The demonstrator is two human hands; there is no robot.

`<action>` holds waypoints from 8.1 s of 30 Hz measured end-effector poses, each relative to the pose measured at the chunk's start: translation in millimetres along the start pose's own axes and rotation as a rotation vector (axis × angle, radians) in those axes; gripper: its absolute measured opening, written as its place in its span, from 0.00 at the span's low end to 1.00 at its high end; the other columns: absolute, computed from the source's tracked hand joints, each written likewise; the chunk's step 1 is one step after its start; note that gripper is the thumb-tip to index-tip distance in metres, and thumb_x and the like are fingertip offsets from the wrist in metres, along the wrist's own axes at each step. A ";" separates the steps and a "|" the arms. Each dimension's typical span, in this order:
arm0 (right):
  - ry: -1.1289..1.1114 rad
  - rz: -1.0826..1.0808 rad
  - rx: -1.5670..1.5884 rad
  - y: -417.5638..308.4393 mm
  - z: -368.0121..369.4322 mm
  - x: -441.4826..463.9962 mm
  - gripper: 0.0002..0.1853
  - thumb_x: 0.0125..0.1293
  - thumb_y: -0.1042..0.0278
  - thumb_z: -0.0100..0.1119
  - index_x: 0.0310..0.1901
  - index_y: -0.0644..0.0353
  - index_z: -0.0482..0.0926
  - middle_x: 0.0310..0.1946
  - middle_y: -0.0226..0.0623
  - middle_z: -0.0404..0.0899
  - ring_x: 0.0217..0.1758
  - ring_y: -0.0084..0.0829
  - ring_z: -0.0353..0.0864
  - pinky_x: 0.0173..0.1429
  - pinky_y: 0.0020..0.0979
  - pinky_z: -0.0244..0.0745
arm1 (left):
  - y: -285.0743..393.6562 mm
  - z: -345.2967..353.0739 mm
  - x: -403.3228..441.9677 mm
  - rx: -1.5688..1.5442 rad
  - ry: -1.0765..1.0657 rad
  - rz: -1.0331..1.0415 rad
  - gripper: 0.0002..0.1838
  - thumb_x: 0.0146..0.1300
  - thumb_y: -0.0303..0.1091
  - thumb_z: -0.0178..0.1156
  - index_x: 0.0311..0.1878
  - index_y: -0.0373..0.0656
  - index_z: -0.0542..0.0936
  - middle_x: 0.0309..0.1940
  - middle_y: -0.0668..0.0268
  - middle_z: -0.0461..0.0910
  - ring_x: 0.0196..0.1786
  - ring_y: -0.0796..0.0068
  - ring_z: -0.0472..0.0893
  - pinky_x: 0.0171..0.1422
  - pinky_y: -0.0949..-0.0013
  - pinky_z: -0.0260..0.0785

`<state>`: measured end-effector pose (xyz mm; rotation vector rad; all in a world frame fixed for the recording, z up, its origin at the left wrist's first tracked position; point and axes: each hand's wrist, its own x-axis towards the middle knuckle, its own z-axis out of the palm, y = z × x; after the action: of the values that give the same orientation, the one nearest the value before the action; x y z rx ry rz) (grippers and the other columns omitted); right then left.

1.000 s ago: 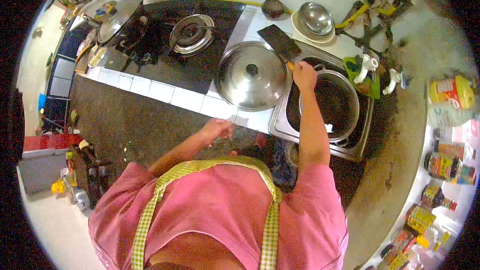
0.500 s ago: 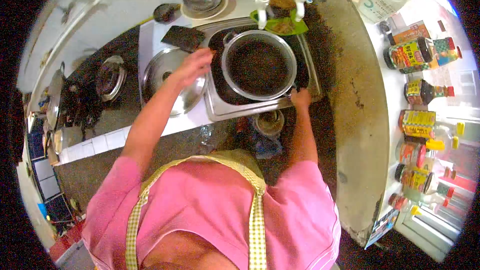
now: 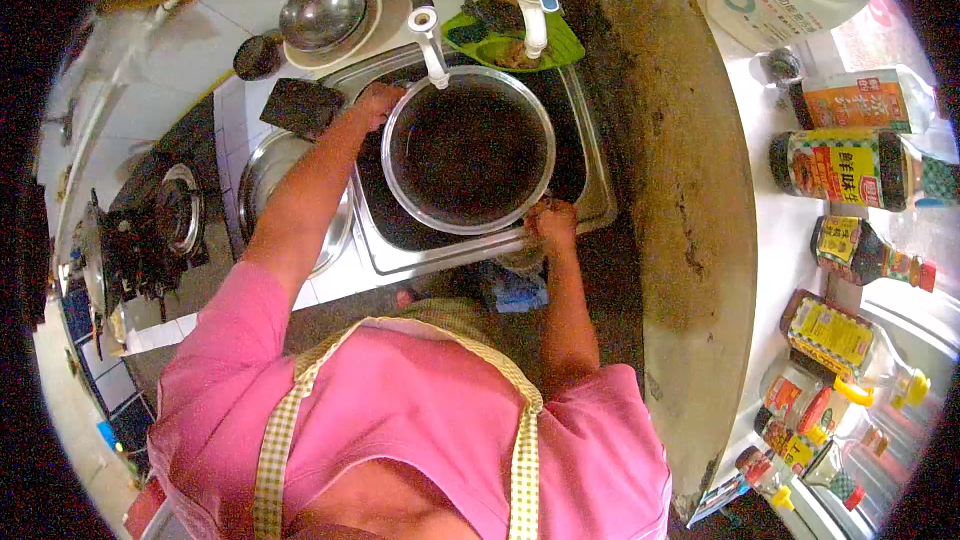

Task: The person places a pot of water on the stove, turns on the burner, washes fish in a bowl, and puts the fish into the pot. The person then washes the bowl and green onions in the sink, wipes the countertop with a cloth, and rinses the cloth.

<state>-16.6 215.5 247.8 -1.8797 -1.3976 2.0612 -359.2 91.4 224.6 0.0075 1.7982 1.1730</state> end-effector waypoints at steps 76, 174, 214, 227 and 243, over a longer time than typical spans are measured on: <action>-0.785 -0.687 -0.294 -147.4 519.6 -288.7 0.06 0.45 0.74 0.52 0.15 0.57 0.68 0.11 0.26 0.62 0.10 0.18 0.52 0.13 0.22 0.43 | -89.0 -580.1 -428.5 -0.320 0.537 0.420 0.02 0.47 0.30 0.50 0.23 0.43 0.70 0.23 0.67 0.69 0.26 0.72 0.68 0.28 0.66 0.63; 0.007 -0.762 -0.499 -21.4 239.2 -42.4 0.09 0.53 0.64 0.53 0.28 0.62 0.77 0.17 0.28 0.72 0.18 0.17 0.67 0.19 0.20 0.60 | -264.3 -535.9 -367.0 1.581 0.561 -0.048 0.24 0.60 0.47 0.43 0.43 0.31 0.66 0.30 0.45 0.75 0.38 0.49 0.75 0.40 0.54 0.68; 0.053 -0.627 -0.203 173.1 125.1 -175.9 0.11 0.55 0.66 0.52 0.33 0.67 0.76 0.23 0.32 0.76 0.27 0.20 0.71 0.33 0.23 0.66 | -241.9 -528.7 -344.8 1.607 0.614 -0.468 0.25 0.60 0.51 0.37 0.45 0.36 0.70 0.46 0.50 0.71 0.50 0.53 0.71 0.51 0.56 0.64; -0.032 -0.692 -0.210 136.1 171.7 -231.9 0.09 0.56 0.66 0.52 0.31 0.64 0.75 0.18 0.25 0.69 0.18 0.14 0.63 0.20 0.18 0.56 | -214.6 -471.8 -395.3 1.370 0.759 -0.187 0.23 0.59 0.49 0.44 0.42 0.35 0.70 0.42 0.53 0.73 0.45 0.56 0.74 0.47 0.59 0.67; -0.039 -0.555 -0.110 159.9 166.8 -265.7 0.09 0.57 0.66 0.52 0.36 0.61 0.75 0.21 0.27 0.71 0.20 0.15 0.66 0.20 0.18 0.59 | -214.6 -460.6 -399.9 1.291 0.831 -0.138 0.23 0.58 0.49 0.47 0.42 0.35 0.69 0.39 0.55 0.75 0.44 0.59 0.75 0.46 0.63 0.68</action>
<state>5.8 -123.9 338.8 -1.2743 -1.8131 1.7773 -368.9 -533.5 390.5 0.1613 2.9294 -0.3373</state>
